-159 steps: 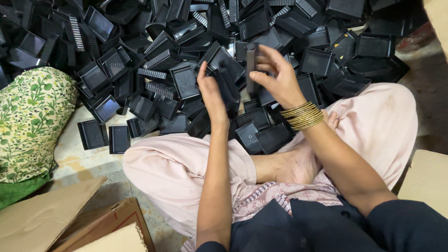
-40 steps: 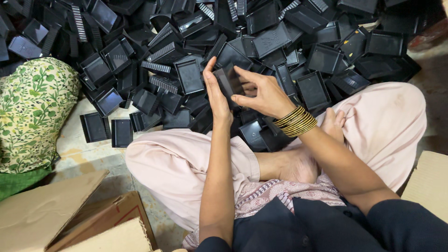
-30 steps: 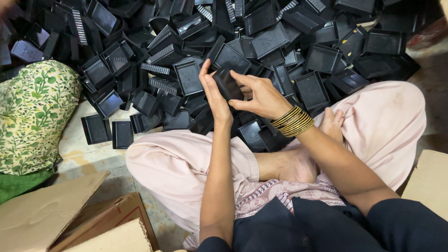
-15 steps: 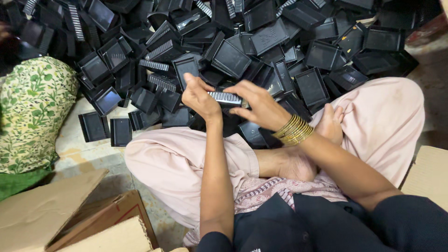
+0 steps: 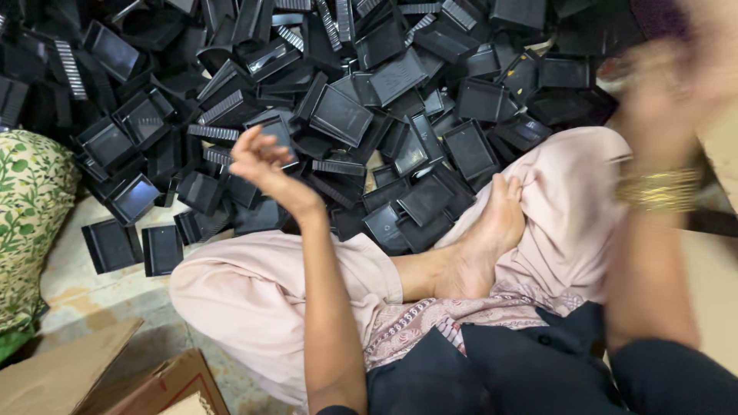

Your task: The person sits on the floor among a large pile of black plastic boxes, picking them up one at a time and stacking them into small stacks, occasionally tossing or placing boxes back onto the pile. A second person nearby also handles boxes, and cardboard boxes sit at the edge of the pile.

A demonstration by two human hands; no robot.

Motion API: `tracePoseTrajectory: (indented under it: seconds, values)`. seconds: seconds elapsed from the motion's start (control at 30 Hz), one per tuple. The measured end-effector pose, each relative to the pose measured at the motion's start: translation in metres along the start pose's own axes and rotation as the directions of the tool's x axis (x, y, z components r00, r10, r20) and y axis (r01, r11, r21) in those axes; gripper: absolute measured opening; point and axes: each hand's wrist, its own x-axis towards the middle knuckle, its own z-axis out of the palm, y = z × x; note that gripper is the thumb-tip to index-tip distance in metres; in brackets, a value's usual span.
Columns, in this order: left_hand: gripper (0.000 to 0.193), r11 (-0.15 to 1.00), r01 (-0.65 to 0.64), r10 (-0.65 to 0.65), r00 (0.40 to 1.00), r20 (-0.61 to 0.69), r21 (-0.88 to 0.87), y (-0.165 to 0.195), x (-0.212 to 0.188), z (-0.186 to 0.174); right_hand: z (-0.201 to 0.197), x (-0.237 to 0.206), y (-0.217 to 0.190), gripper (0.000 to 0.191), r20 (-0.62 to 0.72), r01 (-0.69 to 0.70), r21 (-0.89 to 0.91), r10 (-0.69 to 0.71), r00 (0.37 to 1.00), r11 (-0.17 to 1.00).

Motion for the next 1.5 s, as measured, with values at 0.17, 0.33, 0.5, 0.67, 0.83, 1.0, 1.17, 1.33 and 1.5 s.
tracePoseTrajectory:
  seconds: [0.17, 0.33, 0.5, 0.67, 0.83, 1.0, 1.17, 1.33, 1.5]
  values:
    - [0.067, 0.985, 0.099, -0.107, 0.993, -0.043, -0.144, -0.016, 0.008, -0.003, -0.071, 0.013, 0.054, 0.021, -0.1, -0.261, 0.189, 0.283, 0.954, 0.947]
    - [0.047, 0.99, 0.105, -0.093, 0.989, 0.115, -0.098, -0.023, -0.003, 0.007, 0.0, -0.003, 0.072, 0.031, 0.079, -0.048, -0.214, 0.066, 0.995, 0.976]
    - [0.041, 0.989, 0.112, -0.105, 0.992, 0.075, -0.092, -0.017, -0.001, -0.002, 0.141, -0.04, 0.064, 0.049, 0.487, 0.111, -0.534, 0.197, 0.851, 0.838]
    - [0.04, 0.947, 0.318, -0.31, 0.94, 0.143, -0.041, 0.001, 0.005, -0.008, 0.158, -0.026, 0.03, 0.026, 0.572, -0.041, -0.353, 0.25, 0.781, 0.935]
    - [0.056, 0.474, 0.878, -0.707, 0.338, 0.621, 0.062, 0.026, -0.006, -0.003, 0.153, -0.036, -0.059, 0.014, 0.726, -0.032, 0.242, -0.159, 0.669, 0.97]
    - [0.059, 0.934, 0.344, -0.309, 0.914, 0.262, -0.097, 0.027, 0.003, 0.002, 0.207, -0.058, -0.101, 0.028, 0.688, 0.051, 0.443, -0.376, 0.62, 0.895]
    - [0.042, 0.99, 0.085, -0.083, 0.996, -0.018, 0.113, 0.021, 0.015, -0.026, 0.264, -0.076, -0.091, 0.03, 0.75, 0.399, 0.161, -0.375, 0.545, 0.902]
    - [0.036, 0.959, 0.264, -0.268, 0.963, -0.025, -0.108, 0.011, 0.018, -0.023, 0.262, -0.086, -0.066, 0.022, 0.587, 0.261, 0.328, -0.412, 0.696, 0.908]
    - [0.04, 0.862, 0.486, -0.441, 0.858, 0.264, -0.141, 0.008, 0.01, -0.009, 0.24, -0.079, -0.043, 0.032, 0.887, -0.868, 0.45, 0.008, 0.462, 0.21]
